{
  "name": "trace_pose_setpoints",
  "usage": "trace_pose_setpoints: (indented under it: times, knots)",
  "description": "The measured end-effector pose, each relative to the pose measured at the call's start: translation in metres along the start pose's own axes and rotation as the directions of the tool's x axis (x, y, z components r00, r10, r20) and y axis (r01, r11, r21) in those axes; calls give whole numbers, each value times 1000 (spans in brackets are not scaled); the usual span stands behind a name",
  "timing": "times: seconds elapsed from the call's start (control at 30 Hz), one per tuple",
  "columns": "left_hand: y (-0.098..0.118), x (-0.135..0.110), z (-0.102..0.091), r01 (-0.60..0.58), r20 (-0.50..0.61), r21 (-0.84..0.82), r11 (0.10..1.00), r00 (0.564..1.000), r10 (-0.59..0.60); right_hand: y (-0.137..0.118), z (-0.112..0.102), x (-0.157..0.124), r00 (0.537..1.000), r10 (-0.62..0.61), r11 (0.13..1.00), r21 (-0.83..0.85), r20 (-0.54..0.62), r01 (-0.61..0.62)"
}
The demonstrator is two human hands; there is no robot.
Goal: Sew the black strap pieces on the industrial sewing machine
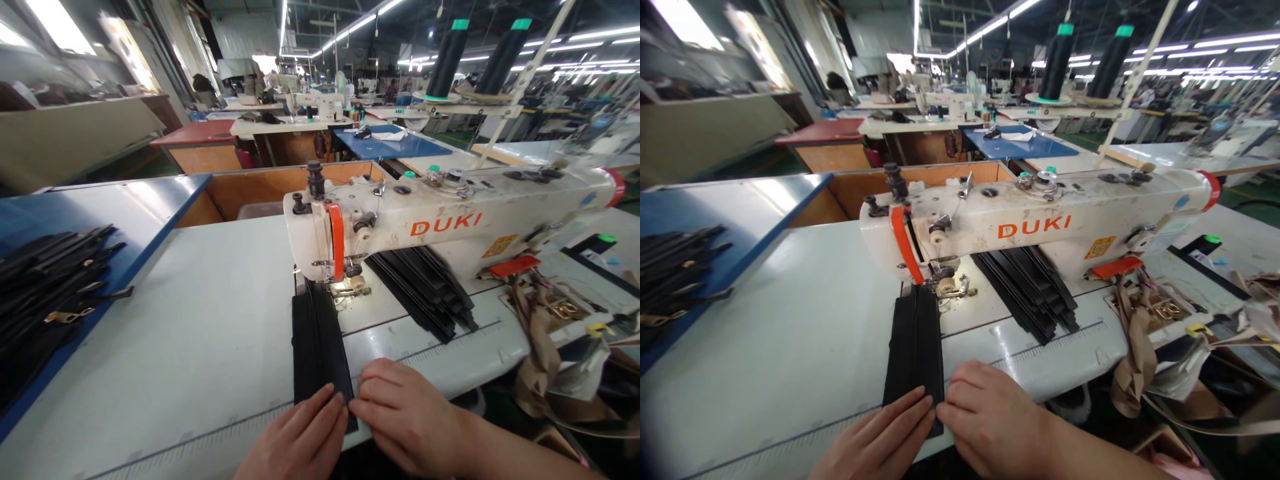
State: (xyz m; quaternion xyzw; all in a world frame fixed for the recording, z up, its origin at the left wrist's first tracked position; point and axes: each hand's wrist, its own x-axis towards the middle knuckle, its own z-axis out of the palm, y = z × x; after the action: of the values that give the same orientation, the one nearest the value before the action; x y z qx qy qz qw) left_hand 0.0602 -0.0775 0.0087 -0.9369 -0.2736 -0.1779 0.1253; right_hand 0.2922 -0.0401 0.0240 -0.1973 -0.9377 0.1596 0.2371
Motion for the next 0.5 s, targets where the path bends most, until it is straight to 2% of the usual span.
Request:
trace_pose_setpoints:
  times: [0.27,0.5]
  knots:
    - [-3,6,-3,6,-35,7,1000,999,-5,2,2,-1,992,-61,987,-143,114,77]
    - [-3,3,-3,31,-71,-13,999,997,-32,4,-5,3,985,-24,994,-103,173,42]
